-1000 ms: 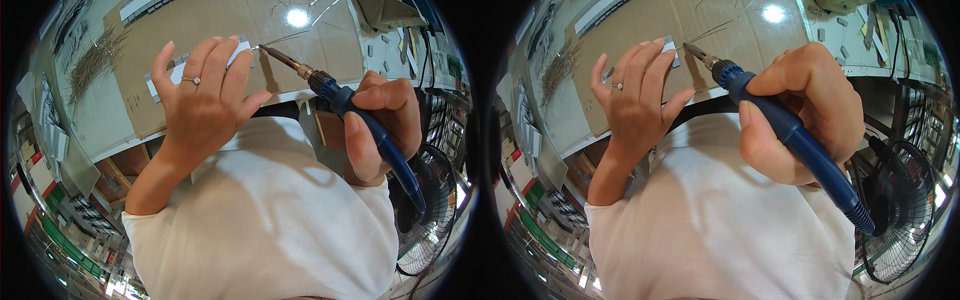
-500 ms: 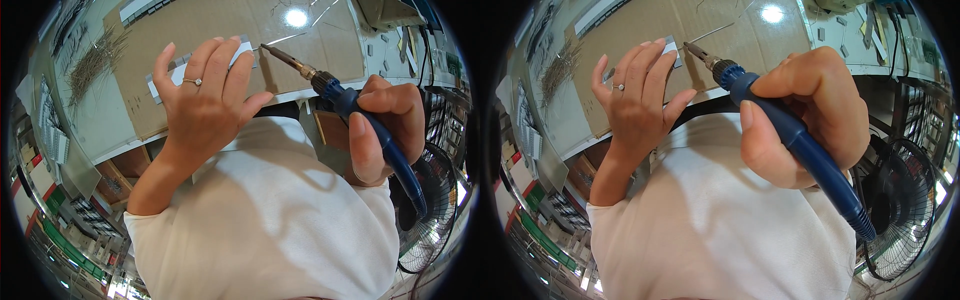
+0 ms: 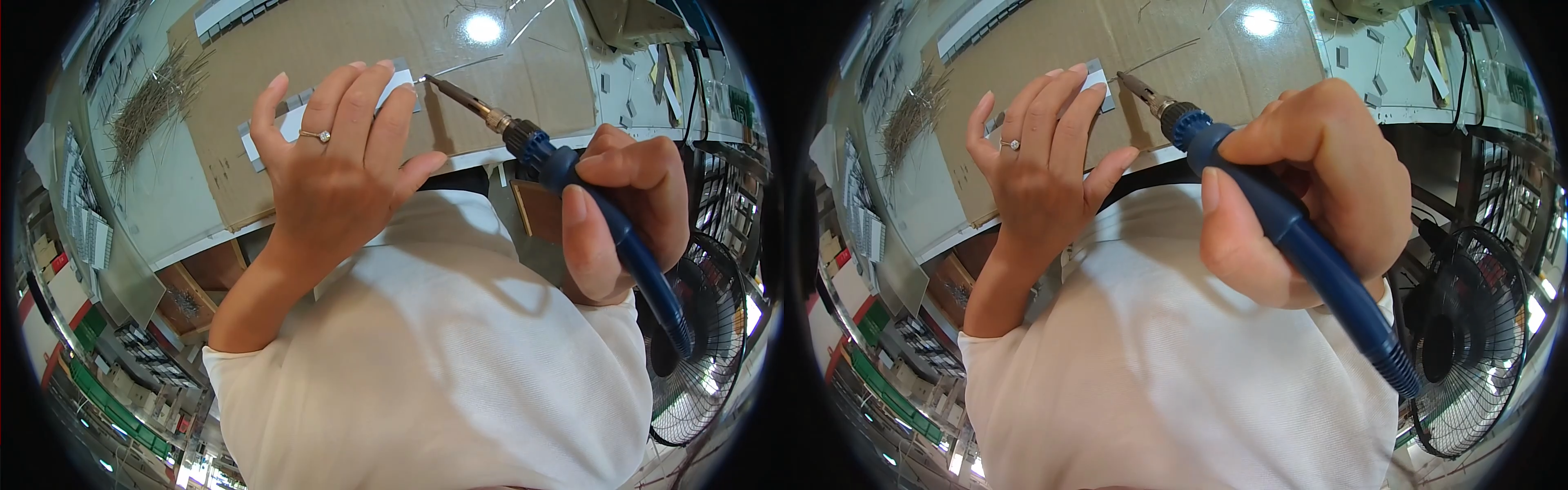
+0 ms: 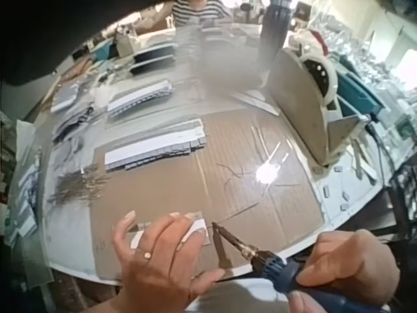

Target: The person solders small wire components onto electronic strips at an assembly workbench. This is done using a soldering iron and solder material.

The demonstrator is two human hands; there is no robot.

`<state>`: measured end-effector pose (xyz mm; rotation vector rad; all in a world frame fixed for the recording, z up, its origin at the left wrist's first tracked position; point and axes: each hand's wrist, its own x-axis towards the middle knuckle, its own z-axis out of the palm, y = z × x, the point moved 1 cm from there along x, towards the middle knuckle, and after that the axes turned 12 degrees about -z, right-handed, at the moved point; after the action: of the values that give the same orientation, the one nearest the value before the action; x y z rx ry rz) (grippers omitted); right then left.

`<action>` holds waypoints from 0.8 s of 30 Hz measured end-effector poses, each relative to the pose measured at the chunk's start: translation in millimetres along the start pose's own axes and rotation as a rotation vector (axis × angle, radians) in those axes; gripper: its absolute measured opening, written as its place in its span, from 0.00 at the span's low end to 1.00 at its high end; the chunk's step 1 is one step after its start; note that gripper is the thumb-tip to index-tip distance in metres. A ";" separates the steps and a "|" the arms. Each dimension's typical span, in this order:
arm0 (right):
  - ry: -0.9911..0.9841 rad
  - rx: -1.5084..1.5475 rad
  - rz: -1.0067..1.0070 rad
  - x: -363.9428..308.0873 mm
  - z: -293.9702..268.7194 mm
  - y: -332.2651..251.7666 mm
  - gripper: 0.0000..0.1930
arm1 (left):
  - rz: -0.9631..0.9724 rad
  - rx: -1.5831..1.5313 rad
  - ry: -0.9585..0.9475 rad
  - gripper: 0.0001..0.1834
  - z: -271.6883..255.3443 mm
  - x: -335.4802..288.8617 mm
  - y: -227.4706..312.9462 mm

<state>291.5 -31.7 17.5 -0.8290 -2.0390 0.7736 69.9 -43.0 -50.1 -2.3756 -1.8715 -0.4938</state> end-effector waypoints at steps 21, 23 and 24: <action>-0.036 -0.072 -0.198 0.4 4.6 -0.2 0.11 | 0.007 -0.013 0.007 0.27 -1.2 -0.4 -1.9; -0.009 -0.062 -0.179 -1.1 7.6 1.1 0.11 | 0.007 -0.007 0.010 0.27 0.0 -1.0 -2.0; 0.018 -0.054 -0.159 -1.6 8.1 1.6 0.11 | 0.009 -0.004 0.013 0.26 0.6 -1.3 -1.9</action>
<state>286.0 -33.9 11.5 -0.6909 -2.0889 0.6228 67.9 -43.7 -51.4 -2.3765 -1.8549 -0.5116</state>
